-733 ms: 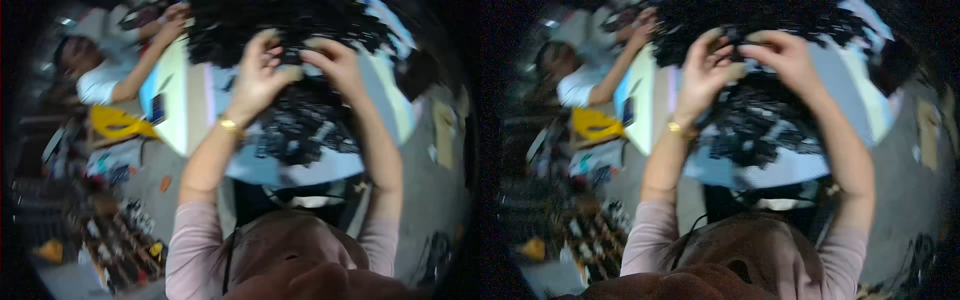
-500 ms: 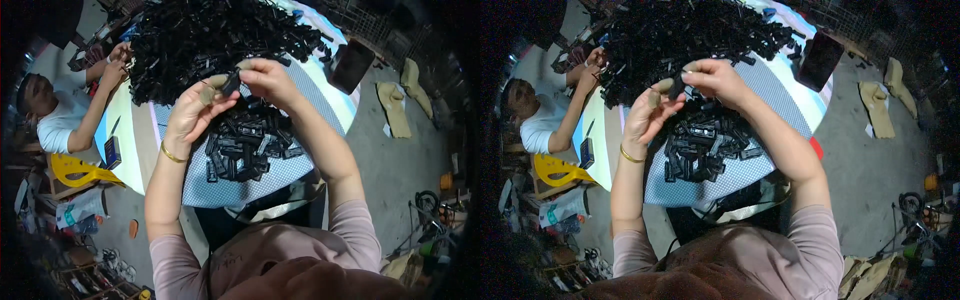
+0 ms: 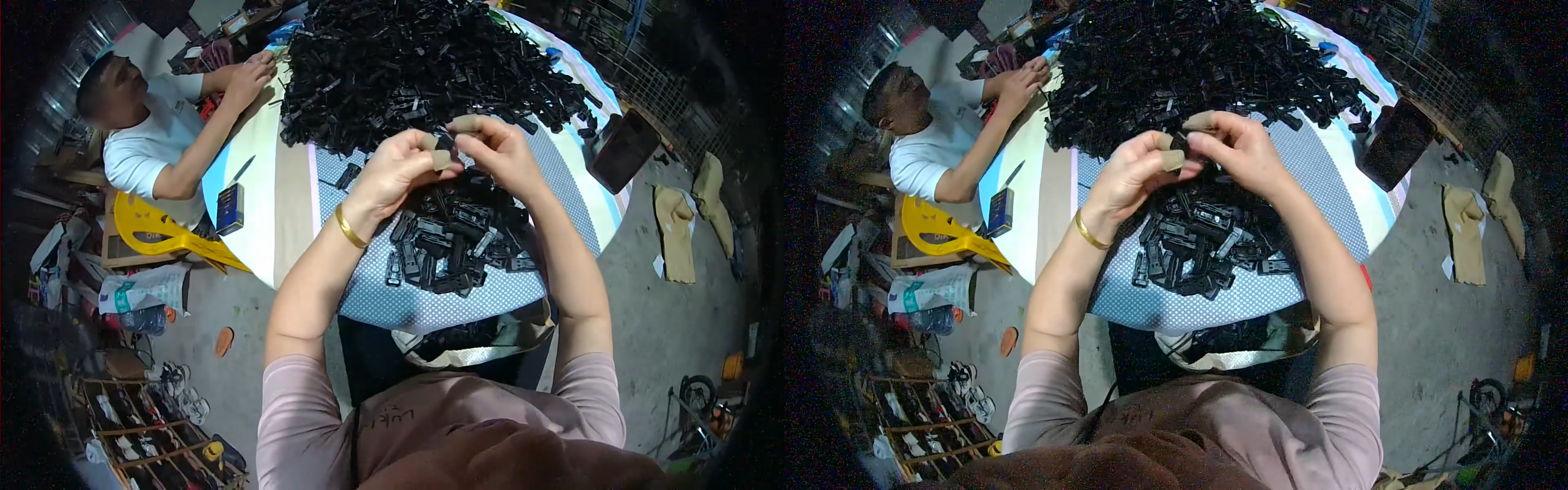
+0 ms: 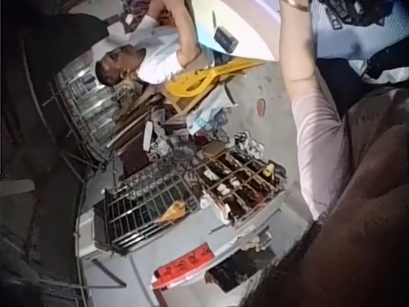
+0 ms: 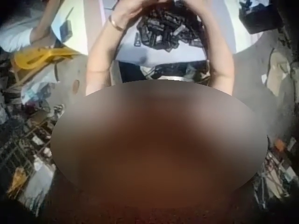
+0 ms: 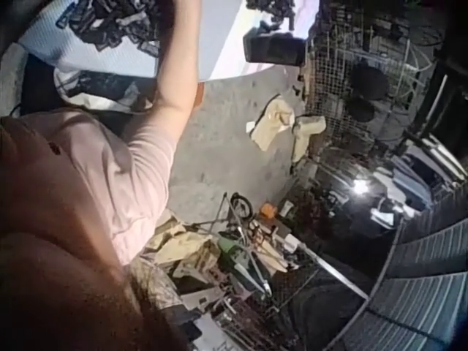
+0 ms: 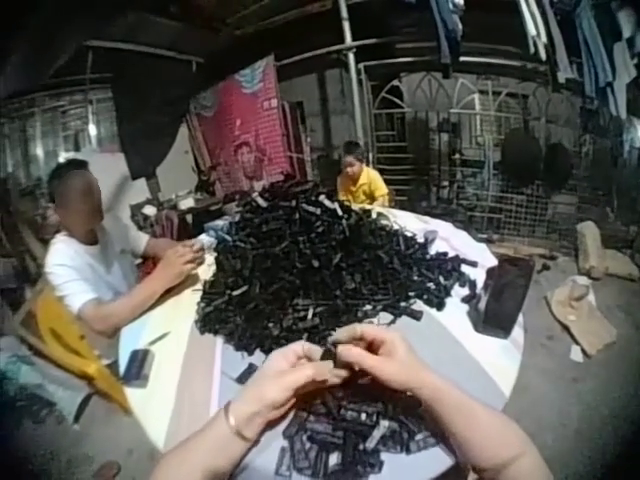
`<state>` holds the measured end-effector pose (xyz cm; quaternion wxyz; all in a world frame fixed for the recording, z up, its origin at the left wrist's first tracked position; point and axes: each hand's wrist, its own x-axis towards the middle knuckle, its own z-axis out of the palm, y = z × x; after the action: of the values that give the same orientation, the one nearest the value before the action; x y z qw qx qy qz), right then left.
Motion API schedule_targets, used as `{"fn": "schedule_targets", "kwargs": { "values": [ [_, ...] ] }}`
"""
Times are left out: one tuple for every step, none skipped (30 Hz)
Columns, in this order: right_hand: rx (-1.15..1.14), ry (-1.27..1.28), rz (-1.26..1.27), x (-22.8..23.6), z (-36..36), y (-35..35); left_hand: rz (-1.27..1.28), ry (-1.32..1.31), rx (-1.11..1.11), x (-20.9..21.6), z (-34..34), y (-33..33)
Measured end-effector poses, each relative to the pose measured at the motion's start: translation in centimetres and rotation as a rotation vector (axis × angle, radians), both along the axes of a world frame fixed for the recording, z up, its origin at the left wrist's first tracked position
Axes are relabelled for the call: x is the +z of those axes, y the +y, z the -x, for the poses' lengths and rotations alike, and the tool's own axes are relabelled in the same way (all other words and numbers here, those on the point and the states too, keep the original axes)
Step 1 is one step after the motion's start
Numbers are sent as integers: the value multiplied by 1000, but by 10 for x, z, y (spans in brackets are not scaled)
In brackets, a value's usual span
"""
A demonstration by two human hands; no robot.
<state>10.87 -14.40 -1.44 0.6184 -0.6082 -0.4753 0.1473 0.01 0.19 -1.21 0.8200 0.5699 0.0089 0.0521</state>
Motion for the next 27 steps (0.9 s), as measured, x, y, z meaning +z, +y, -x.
{"fn": "schedule_targets", "kwargs": {
  "values": [
    [-63, 102, -6, 0, 2, 1, 0, 2, 3, 0, -1, 0],
    [-45, 150, -15, -1, 0, 1, -115, -68, 87, -1, -4, 0],
    [-44, 153, -14, -2, 1, 1, -231, -137, 171, -1, -5, -1],
    [-24, 103, -12, -3, 1, 1, -230, -133, 171, -1, -5, -3],
    [-3, 53, -11, -4, 2, 2, -260, -167, 194, -1, -4, -4],
    [-46, -3, 41, -5, 3, 2, -290, -202, 217, 0, -4, -6],
    [-45, 0, 41, -8, 3, 3, -319, -236, 239, 0, -4, -8],
    [-73, -72, 27, -10, 3, 5, -336, -232, 244, -1, -3, -9],
    [-103, -144, 14, -12, 3, 6, -339, -229, 246, -2, -3, -10],
    [-101, -142, 12, -11, 4, 6, -347, -226, 268, -3, -4, -11],
    [-117, -136, 62, -8, 5, 4, -355, -224, 291, -3, -3, -12],
    [-134, -130, 113, -7, 6, 3, -389, -204, 299, 0, -1, -14],
    [-132, -128, 112, -7, 6, 3, -391, -202, 300, -1, -1, -14],
    [-117, -110, 114, -7, 7, 3, -461, -217, 330, -2, -1, -14],
    [-103, -92, 117, -8, 8, 2, -532, -231, 359, -3, -1, -14],
    [-104, -91, 118, -6, 9, 2, -531, -231, 357, -5, -2, -14],
    [-95, -64, 151, -2, 12, 1, -666, -328, 430, -6, -2, -14],
    [-86, -37, 185, 0, 14, 1, -802, -426, 501, -7, -1, -15],
    [-86, -34, 187, -1, 15, 1, -800, -422, 499, -7, 1, -15],
    [-69, -9, 177, 0, 13, 0, -902, -446, 512, -4, 1, -14],
    [-51, 15, 166, 0, 11, 0, -1004, -471, 524, -3, 2, -14],
    [-59, 15, 168, 1, 9, -1, -1000, -475, 519, -5, 2, -15],
    [-35, -23, 166, 3, 4, -4, -871, -423, 482, -5, 2, -17],
    [-11, -60, 164, 4, -3, -5, -743, -370, 445, -5, 2, -18],
    [-69, -187, 31, 2, -13, -5, -741, -373, 440, -4, 2, -17],
    [-143, -217, 64, 4, -24, -12, -638, -351, 414, 3, 2, -21],
    [-217, -253, 96, 8, -35, -19, -537, -334, 390, 8, 3, -22]
  ]
}}
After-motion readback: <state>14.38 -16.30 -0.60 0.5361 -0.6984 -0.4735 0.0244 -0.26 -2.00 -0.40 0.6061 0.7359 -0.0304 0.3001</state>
